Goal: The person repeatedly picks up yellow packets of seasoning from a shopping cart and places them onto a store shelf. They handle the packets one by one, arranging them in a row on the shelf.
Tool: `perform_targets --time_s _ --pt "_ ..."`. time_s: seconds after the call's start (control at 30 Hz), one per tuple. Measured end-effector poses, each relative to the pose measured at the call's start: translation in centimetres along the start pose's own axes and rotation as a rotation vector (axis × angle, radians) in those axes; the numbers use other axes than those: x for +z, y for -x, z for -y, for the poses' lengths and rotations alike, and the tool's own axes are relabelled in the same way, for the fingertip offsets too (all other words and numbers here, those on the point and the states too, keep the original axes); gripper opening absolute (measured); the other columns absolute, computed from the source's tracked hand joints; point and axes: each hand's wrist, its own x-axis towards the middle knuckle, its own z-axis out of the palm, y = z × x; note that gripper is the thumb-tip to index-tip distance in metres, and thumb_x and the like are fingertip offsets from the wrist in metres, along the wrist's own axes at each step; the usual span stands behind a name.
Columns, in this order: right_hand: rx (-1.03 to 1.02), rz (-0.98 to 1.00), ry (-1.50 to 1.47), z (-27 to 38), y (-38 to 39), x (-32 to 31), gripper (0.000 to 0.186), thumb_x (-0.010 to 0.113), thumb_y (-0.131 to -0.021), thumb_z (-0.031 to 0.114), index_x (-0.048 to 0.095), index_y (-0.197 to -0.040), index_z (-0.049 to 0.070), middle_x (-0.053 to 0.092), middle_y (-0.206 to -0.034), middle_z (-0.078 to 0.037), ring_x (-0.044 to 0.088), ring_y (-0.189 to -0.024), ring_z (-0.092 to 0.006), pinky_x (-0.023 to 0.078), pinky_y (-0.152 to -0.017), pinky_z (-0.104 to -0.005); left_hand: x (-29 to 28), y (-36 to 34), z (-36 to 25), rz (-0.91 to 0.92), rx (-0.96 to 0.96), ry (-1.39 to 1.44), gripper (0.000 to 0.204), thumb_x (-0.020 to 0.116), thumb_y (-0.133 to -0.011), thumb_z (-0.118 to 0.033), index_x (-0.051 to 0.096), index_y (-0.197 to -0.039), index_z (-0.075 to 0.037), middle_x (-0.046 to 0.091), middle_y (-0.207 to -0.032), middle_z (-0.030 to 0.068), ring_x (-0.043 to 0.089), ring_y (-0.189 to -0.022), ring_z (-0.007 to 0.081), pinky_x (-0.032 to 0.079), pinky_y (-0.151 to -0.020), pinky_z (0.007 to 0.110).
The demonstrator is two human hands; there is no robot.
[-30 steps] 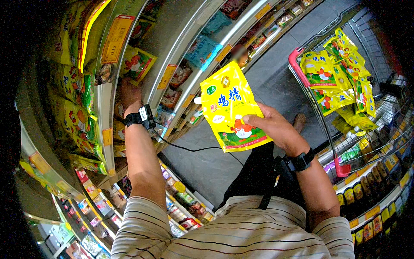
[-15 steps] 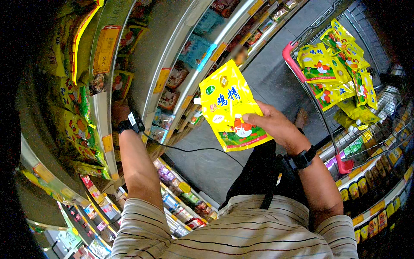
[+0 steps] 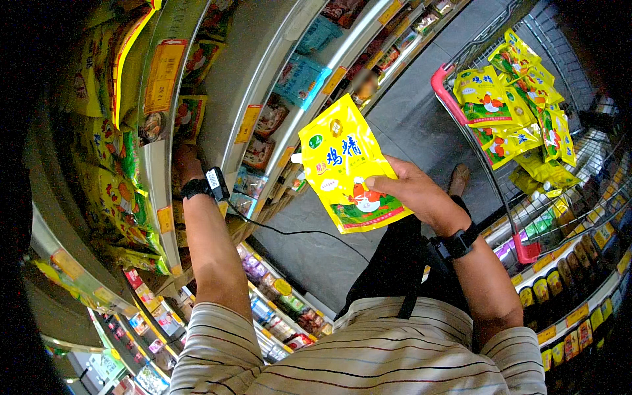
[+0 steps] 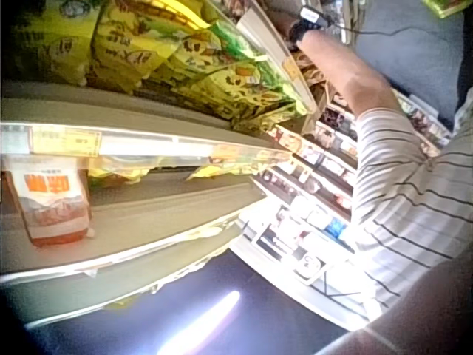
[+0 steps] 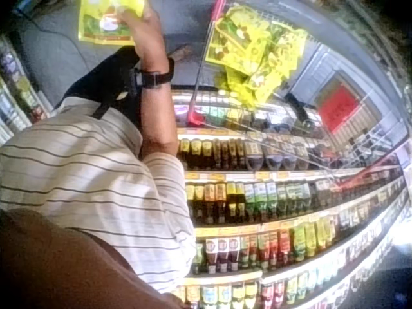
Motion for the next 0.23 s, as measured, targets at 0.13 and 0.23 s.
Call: perform_targets --time_s 0.13,0.23 --pt "-0.024 -0.001 0.0 0.3 -0.3 0.2 0.044 0.065 -0.092 0.018 0.052 -0.129 -0.001 0.066 -0.116 -0.007 0.065 -0.098 -0.0119 0.051 -0.088 -0.0271 -1.1 0.6 -6.6 -0.017 -0.361 0.292 0.05 0.054 -0.097 -0.033 0.051 -0.133 0.001 0.051 -0.136 0.0207 0.049 -0.121 0.0333 0.035 -0.105 0.036" --pt "-0.039 0.034 0.027 0.7 -0.8 0.7 0.045 0.065 -0.092 0.019 0.052 -0.13 -0.001 0.066 -0.118 -0.007 0.064 -0.1 -0.0118 0.05 -0.09 -0.0273 -1.4 1.2 -7.5 -0.136 -0.361 0.406 0.055 0.054 -0.096 -0.039 0.05 -0.135 -0.001 0.047 -0.142 0.0213 0.048 -0.125 0.0338 0.035 -0.106 0.037"
